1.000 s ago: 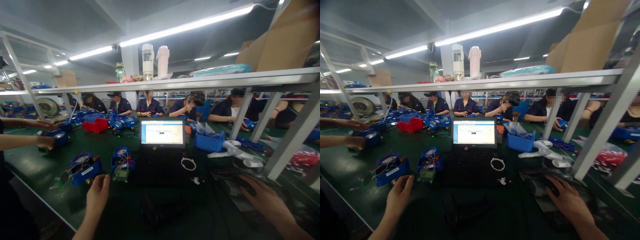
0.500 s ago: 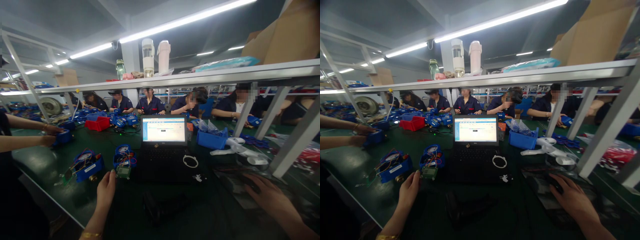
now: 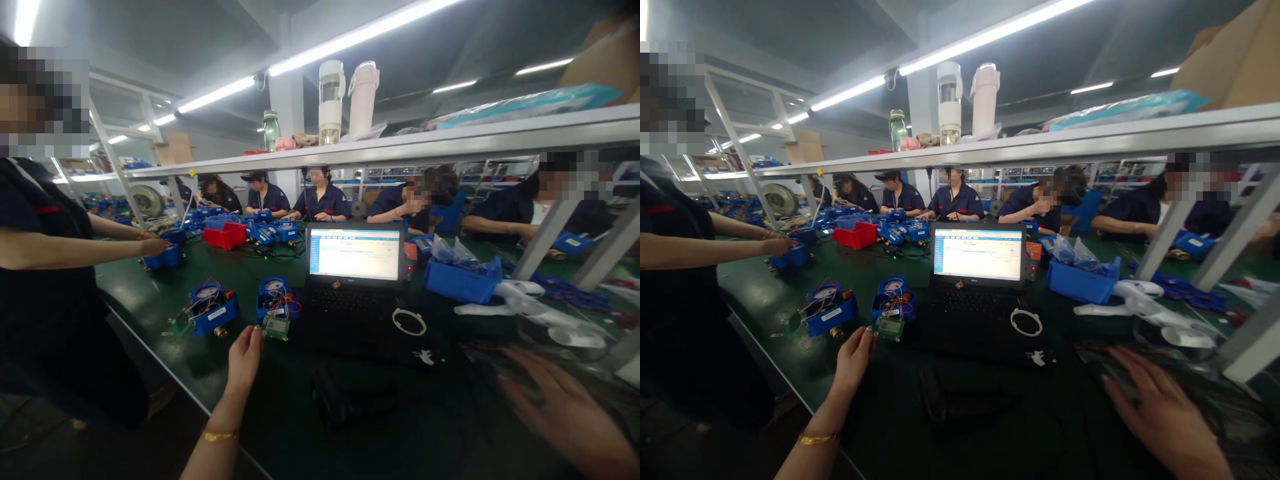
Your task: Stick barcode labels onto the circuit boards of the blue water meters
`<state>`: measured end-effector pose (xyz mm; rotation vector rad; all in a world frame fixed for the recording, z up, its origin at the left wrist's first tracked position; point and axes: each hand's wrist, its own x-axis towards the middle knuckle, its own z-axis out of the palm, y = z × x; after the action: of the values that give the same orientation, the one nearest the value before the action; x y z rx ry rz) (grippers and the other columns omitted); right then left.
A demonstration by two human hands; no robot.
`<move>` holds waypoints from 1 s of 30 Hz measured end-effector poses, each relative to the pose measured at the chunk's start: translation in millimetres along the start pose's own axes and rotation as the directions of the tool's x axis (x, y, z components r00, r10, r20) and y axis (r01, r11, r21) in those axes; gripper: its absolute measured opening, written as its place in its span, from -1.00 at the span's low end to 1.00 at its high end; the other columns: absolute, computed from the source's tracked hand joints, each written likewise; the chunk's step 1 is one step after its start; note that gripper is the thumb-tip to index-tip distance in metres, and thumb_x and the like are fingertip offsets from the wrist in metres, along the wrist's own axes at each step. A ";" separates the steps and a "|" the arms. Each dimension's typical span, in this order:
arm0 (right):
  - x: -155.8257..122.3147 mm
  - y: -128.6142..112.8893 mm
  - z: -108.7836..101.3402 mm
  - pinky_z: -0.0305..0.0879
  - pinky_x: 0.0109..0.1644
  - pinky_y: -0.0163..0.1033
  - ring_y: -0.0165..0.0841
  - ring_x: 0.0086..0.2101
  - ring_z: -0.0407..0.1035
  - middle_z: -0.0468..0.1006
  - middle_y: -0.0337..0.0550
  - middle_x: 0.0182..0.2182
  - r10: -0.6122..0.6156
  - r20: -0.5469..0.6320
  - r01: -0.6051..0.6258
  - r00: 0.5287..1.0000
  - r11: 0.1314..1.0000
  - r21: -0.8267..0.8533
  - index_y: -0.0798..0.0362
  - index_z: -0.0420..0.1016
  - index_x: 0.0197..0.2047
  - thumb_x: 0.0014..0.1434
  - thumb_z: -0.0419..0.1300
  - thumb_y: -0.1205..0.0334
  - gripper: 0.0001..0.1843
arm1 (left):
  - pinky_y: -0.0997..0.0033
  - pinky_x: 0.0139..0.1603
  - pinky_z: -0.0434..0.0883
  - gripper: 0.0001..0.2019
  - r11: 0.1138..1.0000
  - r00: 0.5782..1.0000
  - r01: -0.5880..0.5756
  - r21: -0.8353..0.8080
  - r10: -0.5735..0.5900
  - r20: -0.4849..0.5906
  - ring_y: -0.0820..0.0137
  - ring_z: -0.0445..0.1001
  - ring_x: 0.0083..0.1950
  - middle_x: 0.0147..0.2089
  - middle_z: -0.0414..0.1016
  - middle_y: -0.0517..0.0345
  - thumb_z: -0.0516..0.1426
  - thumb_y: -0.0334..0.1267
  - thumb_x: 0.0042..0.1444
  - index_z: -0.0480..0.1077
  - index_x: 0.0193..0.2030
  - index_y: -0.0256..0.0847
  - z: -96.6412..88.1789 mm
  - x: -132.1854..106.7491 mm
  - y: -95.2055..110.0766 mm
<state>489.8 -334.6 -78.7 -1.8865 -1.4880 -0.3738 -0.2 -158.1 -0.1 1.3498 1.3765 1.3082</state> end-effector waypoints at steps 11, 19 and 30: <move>16.3 -275.6 16.0 0.27 0.07 0.12 -0.04 0.00 0.31 0.39 0.11 0.06 -0.369 0.738 0.250 0.566 0.929 0.273 0.12 0.21 0.24 0.05 0.24 0.21 -0.31 | 0.54 -0.63 0.11 -0.68 0.853 0.988 0.118 -0.508 -0.050 0.146 0.55 0.12 -0.62 -0.62 0.14 0.36 0.12 -0.12 0.16 0.22 -0.53 -0.23 0.3 16.4 -8.2; 48.4 -318.4 26.5 0.35 -0.03 -0.06 -0.16 -0.08 0.38 0.44 0.02 -0.04 -0.307 0.691 0.095 0.654 0.940 0.328 0.12 0.31 0.02 0.10 0.19 0.30 -0.61 | 0.61 -0.70 0.05 -0.70 0.638 0.949 0.300 -0.709 -0.128 0.287 0.59 0.07 -0.65 -0.61 0.06 0.38 0.06 -0.28 0.23 0.19 -0.54 -0.25 7.0 17.2 1.6; 60.7 -333.2 37.8 0.37 -0.12 -0.09 -0.14 -0.10 0.41 0.47 0.00 -0.10 -0.270 0.646 0.080 0.714 0.948 0.308 0.09 0.27 -0.06 0.09 0.16 0.30 -0.68 | 0.65 -0.72 0.06 -0.67 0.540 0.925 0.380 -0.751 -0.205 0.320 0.61 0.06 -0.66 -0.59 0.06 0.32 -0.08 -0.40 0.28 0.20 -0.54 -0.28 6.4 12.2 10.0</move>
<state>189.4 -231.3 44.5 -1.7424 -2.0837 0.4923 6.3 -146.2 10.1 0.5433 0.6457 1.2715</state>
